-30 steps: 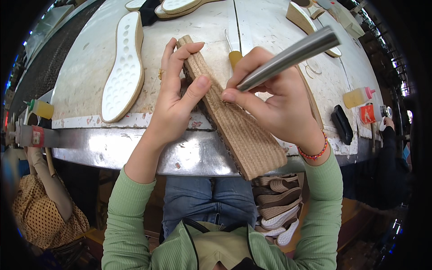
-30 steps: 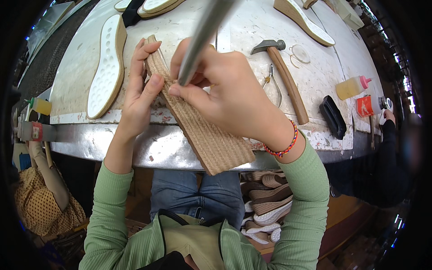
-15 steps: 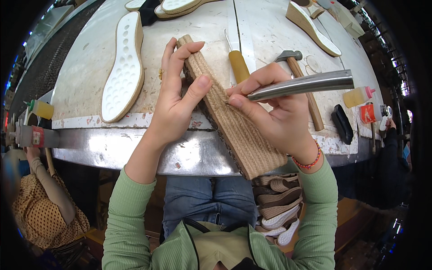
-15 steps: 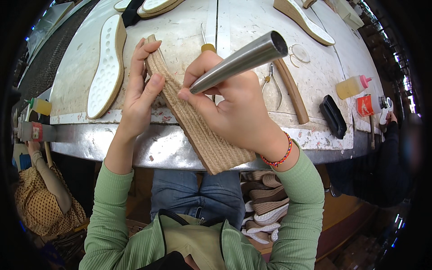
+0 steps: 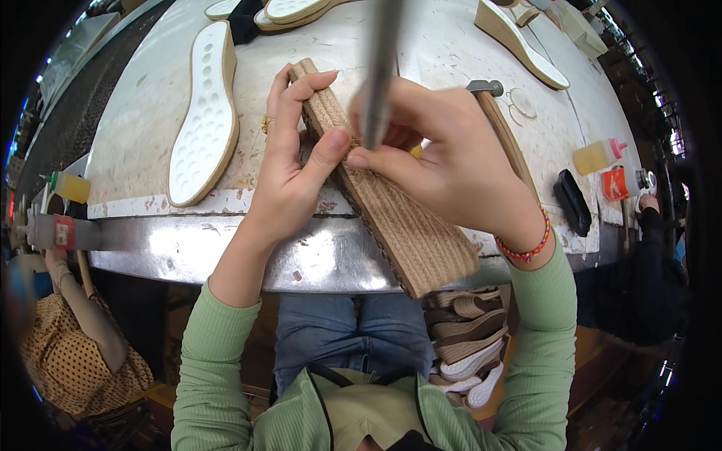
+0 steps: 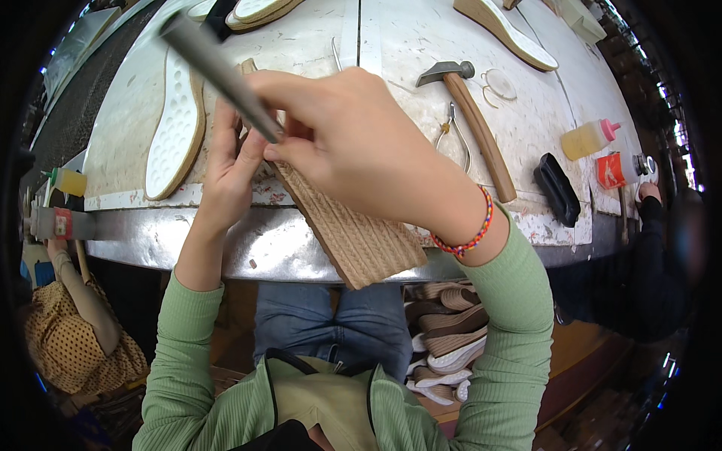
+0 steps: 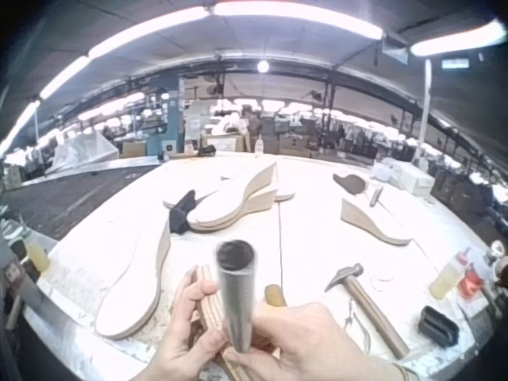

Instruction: The person uses a metal awl to repeatedly puncture and stitch the woven sole of a wedge shoe. They hold the shoe with one hand and manipulate the awl with the other, working along the edge of the sole. The person occasionally switches to pliers to pull or adjust the stitching material.

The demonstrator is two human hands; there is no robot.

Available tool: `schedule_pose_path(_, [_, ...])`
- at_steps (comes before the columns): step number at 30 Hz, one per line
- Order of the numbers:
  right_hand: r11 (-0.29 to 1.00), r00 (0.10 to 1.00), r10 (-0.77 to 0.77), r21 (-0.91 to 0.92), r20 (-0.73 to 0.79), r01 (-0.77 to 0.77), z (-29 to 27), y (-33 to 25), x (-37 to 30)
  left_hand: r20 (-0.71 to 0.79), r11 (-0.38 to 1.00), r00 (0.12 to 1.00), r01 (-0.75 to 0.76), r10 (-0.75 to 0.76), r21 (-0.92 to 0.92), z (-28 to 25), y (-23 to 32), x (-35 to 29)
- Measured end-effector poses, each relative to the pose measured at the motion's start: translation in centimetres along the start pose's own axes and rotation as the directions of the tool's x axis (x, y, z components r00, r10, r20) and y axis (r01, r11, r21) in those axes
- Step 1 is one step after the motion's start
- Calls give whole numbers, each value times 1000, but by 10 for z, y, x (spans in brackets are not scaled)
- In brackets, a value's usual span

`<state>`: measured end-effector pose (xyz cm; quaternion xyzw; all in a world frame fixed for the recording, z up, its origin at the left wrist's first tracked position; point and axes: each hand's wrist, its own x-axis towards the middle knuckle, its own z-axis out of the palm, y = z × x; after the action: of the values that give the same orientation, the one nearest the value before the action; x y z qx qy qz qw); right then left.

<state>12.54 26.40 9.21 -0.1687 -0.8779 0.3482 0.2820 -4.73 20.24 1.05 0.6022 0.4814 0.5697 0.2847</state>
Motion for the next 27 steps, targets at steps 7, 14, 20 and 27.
schedule_pose_path(7, [991, 990, 83, 115, -115, -69, -1, 6, 0, -4, 999, 999, -37, 37, -40, -1, 3, 2])
schedule_pose_path(14, [866, 941, 215, 496, -261, -61, 4, 24, -35, -18, 999, 999, -38, 38, -6, 2, 3, 3])
schedule_pose_path(20, [894, 950, 202, 442, -237, -80, 11, 25, -42, -21, 998, 998, -57, 58, 17, 2, 4, 4])
schedule_pose_path(27, [953, 957, 66, 302, -283, 24, 15, 26, -43, -14, 999, 999, -44, 44, 15, 3, 4, 4])
